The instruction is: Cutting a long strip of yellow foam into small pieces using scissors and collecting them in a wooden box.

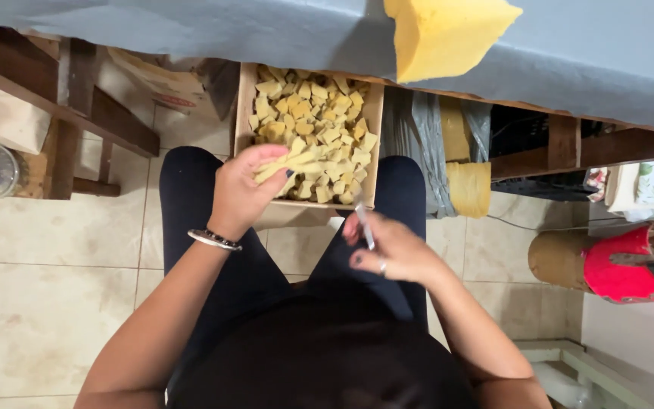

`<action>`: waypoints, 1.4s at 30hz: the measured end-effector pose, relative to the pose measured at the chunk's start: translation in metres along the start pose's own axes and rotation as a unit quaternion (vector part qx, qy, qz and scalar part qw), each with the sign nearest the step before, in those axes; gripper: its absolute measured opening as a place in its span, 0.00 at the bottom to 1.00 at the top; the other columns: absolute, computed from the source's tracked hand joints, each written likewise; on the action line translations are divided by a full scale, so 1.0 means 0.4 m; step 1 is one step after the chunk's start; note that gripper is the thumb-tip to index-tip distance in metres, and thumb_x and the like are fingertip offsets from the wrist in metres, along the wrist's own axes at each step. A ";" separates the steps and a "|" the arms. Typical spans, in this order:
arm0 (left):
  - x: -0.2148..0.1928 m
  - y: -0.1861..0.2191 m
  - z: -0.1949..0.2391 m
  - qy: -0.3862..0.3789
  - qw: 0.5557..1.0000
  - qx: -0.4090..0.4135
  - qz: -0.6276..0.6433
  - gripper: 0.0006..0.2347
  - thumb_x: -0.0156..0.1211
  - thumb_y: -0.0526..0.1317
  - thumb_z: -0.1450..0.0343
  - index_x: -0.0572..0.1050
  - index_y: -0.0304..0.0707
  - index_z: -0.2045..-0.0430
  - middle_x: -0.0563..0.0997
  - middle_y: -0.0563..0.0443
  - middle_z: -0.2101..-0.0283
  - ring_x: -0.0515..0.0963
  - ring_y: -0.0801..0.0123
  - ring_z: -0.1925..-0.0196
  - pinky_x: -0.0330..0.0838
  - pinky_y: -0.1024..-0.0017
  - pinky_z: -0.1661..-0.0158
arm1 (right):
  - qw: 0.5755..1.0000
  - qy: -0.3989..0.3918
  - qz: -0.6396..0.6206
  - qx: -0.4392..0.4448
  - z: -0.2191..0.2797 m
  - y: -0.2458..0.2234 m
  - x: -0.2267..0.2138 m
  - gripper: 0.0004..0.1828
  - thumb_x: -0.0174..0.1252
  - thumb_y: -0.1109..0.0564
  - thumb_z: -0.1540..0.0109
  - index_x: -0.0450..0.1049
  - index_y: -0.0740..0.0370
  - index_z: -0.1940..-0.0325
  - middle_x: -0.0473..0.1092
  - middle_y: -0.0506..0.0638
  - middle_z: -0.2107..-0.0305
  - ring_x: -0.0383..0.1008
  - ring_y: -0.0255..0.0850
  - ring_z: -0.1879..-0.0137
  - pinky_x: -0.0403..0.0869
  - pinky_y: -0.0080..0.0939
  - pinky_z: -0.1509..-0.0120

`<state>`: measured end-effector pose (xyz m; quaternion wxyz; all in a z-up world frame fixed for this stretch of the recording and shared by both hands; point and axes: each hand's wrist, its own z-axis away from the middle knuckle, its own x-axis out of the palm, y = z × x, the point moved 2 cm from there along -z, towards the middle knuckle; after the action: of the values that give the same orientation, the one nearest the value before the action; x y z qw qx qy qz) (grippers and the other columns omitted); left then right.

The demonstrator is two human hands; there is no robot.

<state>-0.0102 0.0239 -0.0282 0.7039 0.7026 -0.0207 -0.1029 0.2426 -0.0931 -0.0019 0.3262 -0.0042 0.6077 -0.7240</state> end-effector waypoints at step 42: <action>0.038 0.003 -0.051 -0.184 0.976 -0.114 0.020 0.15 0.74 0.38 0.42 0.82 0.39 0.62 0.85 0.44 0.62 0.80 0.70 0.61 0.76 0.68 0.63 | 0.993 -0.092 0.018 -0.074 -0.115 0.083 0.058 0.27 0.53 0.32 0.35 0.68 0.58 0.52 0.72 0.57 0.70 0.77 0.58 0.62 0.76 0.56 0.61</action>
<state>0.0084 0.0414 -0.0292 0.7656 0.5859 -0.1520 -0.2179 0.2214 -0.0653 -0.0523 0.3924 -0.0840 0.6268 -0.6680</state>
